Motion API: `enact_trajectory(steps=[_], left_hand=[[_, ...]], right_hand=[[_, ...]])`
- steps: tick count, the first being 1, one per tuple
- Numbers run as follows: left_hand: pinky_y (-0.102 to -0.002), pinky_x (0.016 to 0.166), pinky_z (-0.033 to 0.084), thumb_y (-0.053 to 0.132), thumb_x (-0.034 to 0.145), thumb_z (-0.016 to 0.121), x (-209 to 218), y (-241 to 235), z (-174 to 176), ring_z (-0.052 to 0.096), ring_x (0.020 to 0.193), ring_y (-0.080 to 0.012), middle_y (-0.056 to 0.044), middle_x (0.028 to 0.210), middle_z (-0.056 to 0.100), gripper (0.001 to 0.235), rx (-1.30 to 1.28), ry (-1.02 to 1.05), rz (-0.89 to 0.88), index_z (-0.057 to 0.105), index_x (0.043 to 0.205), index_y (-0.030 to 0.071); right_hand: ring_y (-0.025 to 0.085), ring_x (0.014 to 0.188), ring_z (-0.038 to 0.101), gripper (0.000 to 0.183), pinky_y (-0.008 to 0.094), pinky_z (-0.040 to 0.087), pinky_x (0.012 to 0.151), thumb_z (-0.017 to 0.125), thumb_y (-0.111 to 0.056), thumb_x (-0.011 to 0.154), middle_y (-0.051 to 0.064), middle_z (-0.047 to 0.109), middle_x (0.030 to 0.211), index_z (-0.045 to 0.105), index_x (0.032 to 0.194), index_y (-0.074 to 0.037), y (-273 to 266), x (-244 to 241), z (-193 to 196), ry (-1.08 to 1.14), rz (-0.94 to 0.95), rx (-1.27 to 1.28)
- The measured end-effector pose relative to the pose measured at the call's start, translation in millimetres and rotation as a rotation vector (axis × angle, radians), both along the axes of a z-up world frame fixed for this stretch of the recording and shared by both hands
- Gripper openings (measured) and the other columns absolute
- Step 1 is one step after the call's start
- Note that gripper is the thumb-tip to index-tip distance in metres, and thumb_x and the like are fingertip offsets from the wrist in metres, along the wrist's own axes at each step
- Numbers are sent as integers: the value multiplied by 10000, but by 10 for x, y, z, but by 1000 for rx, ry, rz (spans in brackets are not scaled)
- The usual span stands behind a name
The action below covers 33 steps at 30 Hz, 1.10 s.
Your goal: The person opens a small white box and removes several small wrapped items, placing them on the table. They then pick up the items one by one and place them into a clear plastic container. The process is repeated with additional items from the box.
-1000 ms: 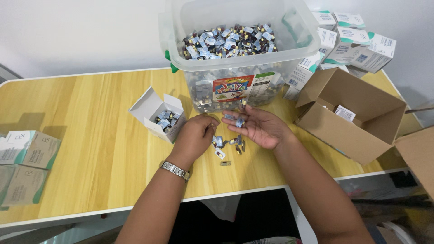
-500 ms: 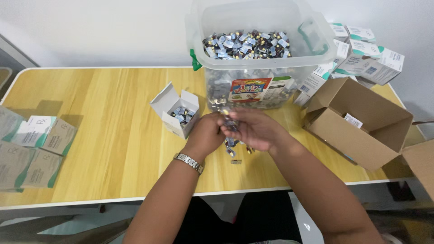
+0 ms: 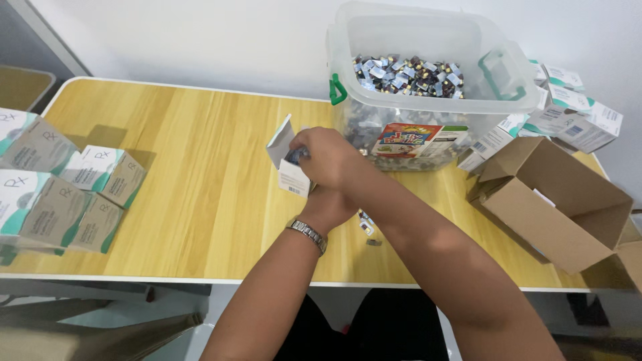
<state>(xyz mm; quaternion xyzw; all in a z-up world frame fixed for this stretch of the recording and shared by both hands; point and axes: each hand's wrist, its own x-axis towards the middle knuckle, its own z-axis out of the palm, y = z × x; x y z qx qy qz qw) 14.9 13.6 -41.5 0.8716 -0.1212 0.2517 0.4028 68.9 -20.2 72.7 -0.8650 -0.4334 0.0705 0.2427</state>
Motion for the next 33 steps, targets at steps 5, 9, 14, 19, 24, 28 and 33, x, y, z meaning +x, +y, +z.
enact_trajectory(steps=[5,9,14,19,24,28,33], left_hand=[[-476,828,545,143,855,667,-23,15,69,687,971,-394,-192,1003,732,198,-7,188,63,696,1024,43],[-473,790,545,119,891,623,-77,57,212,686,935,-405,-199,981,725,169,-39,277,-6,710,1021,54],[-427,809,563,110,764,715,-203,131,471,698,931,-358,-164,986,710,199,-38,394,-36,700,937,13],[-398,836,530,20,650,740,-369,154,680,626,1024,-344,-165,1064,629,449,71,437,-216,705,1097,52],[-395,858,528,-47,697,695,-307,120,631,630,1013,-324,-148,1019,646,300,76,377,-214,719,987,27],[-395,846,535,-47,752,688,-267,119,608,645,989,-316,-126,946,679,176,90,358,-182,733,905,27],[-390,825,542,-9,777,704,-276,106,653,667,944,-296,-120,978,676,211,87,417,-150,730,980,44]], right_hand=[[278,1114,683,460,360,533,960,549,111,768,118,723,1163,687,1177,-47,-45,104,-93,204,43,255],[150,1018,752,141,310,600,897,649,19,922,45,776,1037,724,1026,-38,-509,236,-125,394,-21,298],[126,819,686,130,302,560,735,729,-76,893,35,768,925,755,1018,-55,-1316,373,-100,395,122,73],[160,826,619,558,333,524,730,908,-228,683,55,672,980,718,1198,-129,-1714,301,-224,400,100,-123],[233,955,614,666,352,564,746,921,-226,641,91,603,1129,682,1256,-138,-1709,203,-438,255,231,28],[234,843,674,458,366,555,736,868,-205,710,72,646,1033,725,1141,-147,-1650,164,-496,269,117,-83],[227,848,713,218,363,564,753,794,-145,802,64,710,939,787,1018,-119,-1690,261,-540,225,158,-29]])
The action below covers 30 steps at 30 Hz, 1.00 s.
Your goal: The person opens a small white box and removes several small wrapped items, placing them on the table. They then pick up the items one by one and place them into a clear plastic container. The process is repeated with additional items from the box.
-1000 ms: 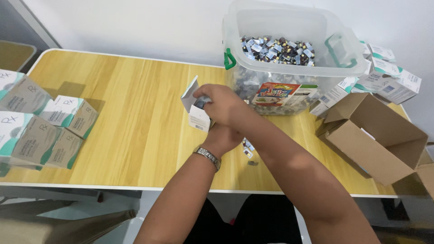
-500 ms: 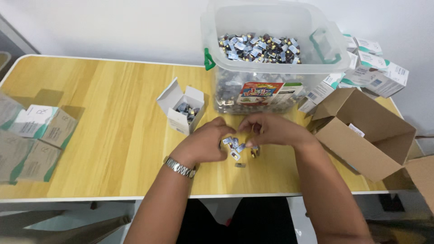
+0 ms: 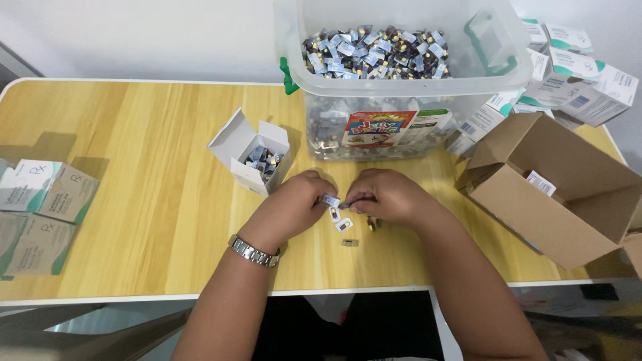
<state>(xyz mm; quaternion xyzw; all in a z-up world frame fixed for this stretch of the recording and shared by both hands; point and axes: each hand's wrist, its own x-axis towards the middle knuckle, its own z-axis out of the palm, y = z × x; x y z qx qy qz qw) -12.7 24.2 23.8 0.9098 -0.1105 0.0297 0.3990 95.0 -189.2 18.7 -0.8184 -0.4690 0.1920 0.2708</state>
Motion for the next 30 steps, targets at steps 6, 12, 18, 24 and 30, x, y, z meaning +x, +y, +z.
enact_trajectory(steps=[6,12,18,24,30], left_hand=[[-377,808,546,84,671,837,-26,-52,66,656,947,-277,-108,997,669,387,-42,-10,-80,735,1043,47],[-382,811,544,83,689,830,-4,-51,5,659,946,-285,-103,981,664,336,11,-33,-72,748,1014,52],[-401,786,550,94,761,779,-1,-38,-37,674,890,-314,-125,956,657,229,2,-60,-37,737,979,42],[-447,755,558,48,783,684,6,-112,-87,683,850,-362,-164,946,653,145,90,-150,87,709,925,32],[-476,781,554,59,821,667,46,-203,-140,679,897,-367,-164,923,655,47,273,-254,117,674,855,28]], right_hand=[[259,867,693,334,370,562,754,829,-195,725,77,685,963,736,1031,-97,0,-27,-11,-3,-17,72],[273,882,671,249,400,529,761,828,-213,767,74,684,923,767,988,-117,35,-54,23,-74,-20,9],[248,862,686,202,377,542,754,788,-169,791,71,685,921,781,985,-111,27,-58,28,-36,-16,46],[218,854,703,207,353,559,764,749,-147,830,75,689,937,763,1015,-55,2,-55,70,117,-99,54],[219,847,689,203,355,548,763,741,-149,843,84,681,928,763,1017,-46,19,-72,114,80,-109,18]])
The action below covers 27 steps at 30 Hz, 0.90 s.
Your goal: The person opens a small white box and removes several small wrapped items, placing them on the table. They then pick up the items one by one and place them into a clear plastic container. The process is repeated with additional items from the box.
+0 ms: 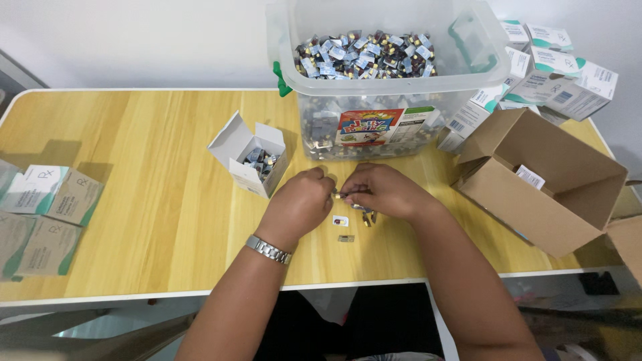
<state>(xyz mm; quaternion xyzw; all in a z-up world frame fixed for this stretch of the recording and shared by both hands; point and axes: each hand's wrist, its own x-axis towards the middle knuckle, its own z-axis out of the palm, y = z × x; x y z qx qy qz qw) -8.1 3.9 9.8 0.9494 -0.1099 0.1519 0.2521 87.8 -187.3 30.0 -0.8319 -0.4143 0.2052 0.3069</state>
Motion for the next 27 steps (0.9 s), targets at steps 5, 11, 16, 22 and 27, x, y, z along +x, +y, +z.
enact_trajectory(steps=[5,11,16,22,27], left_hand=[[-479,756,547,70,748,701,-44,19,77,662,854,-383,-183,887,636,104,-90,33,-39,663,819,4],[-481,764,537,100,801,740,-34,25,112,663,872,-374,-154,872,646,111,-118,-19,-39,671,847,25],[-470,757,540,42,770,705,-48,38,82,667,863,-365,-149,877,657,88,-169,27,-27,684,854,34],[-467,793,536,-12,741,683,-40,56,95,668,904,-370,-159,893,668,155,-162,28,-35,673,889,32],[-477,813,525,-62,745,647,-52,36,122,666,946,-388,-168,952,693,254,-228,16,-32,682,975,41]], right_hand=[[209,830,681,195,344,536,749,739,-148,845,81,679,900,750,1001,-31,-10,13,4,-4,9,25],[143,761,659,181,316,532,684,748,-151,870,58,708,841,740,988,-15,-37,44,-43,118,-48,116],[106,715,650,191,298,530,651,754,-163,873,31,724,802,742,999,-19,-33,67,-75,150,-83,109],[108,733,639,199,302,524,663,759,-172,879,39,731,816,744,1002,-16,-46,100,-117,112,-53,118],[101,779,670,220,289,545,712,751,-182,882,30,750,854,737,1031,-21,-60,153,-198,100,-59,123]])
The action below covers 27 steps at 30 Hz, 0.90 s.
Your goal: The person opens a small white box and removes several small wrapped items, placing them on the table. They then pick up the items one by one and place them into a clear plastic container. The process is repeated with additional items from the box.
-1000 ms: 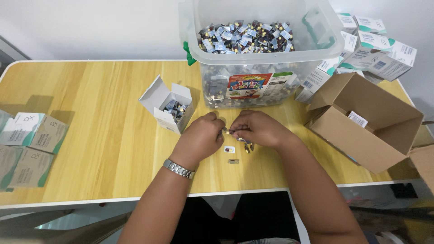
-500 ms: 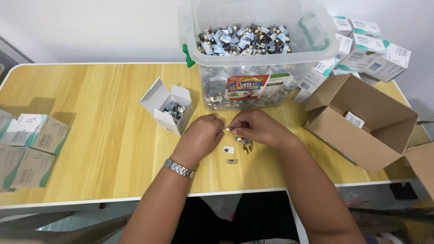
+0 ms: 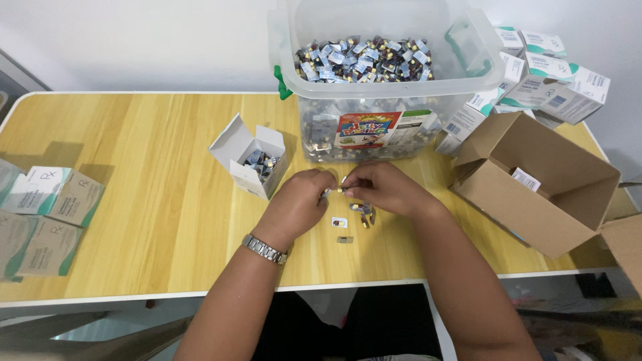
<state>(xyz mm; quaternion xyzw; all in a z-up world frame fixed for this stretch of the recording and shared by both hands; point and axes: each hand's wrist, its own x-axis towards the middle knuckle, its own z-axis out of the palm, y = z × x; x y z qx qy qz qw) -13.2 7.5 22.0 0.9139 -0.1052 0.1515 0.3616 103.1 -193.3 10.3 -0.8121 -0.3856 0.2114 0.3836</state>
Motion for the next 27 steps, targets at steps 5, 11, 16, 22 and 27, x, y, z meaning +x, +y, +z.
enact_trajectory(steps=[5,11,16,22,27], left_hand=[[-474,831,529,-69,742,646,-5,12,34,670,982,-395,-182,1014,707,311,-18,15,12,682,1032,38],[-485,820,523,23,778,735,7,-13,0,674,957,-394,-176,952,716,244,37,-27,16,687,1017,40],[-469,808,535,-11,780,707,8,-37,-31,679,944,-385,-168,958,717,227,-4,12,11,709,995,64],[-461,815,534,-48,767,677,-3,-11,7,673,948,-387,-169,963,711,230,-53,3,-8,698,975,48],[-459,818,532,-46,780,665,-8,6,33,667,960,-377,-160,967,709,202,-80,-71,-6,693,959,44]], right_hand=[[118,802,670,224,304,549,731,747,-193,901,60,751,877,737,1034,-14,-23,27,-19,30,-96,72],[225,779,670,211,366,527,707,783,-193,864,105,701,875,742,995,-32,12,-31,61,-265,-74,1],[268,790,652,174,388,512,698,770,-138,841,108,690,888,718,966,-28,63,-125,103,-335,10,89],[188,649,651,178,343,512,608,786,-127,808,82,681,750,716,939,-30,135,-181,102,-165,-76,5],[142,627,629,153,322,501,578,777,-107,806,65,670,712,717,920,-25,134,-179,73,-83,-116,-1]])
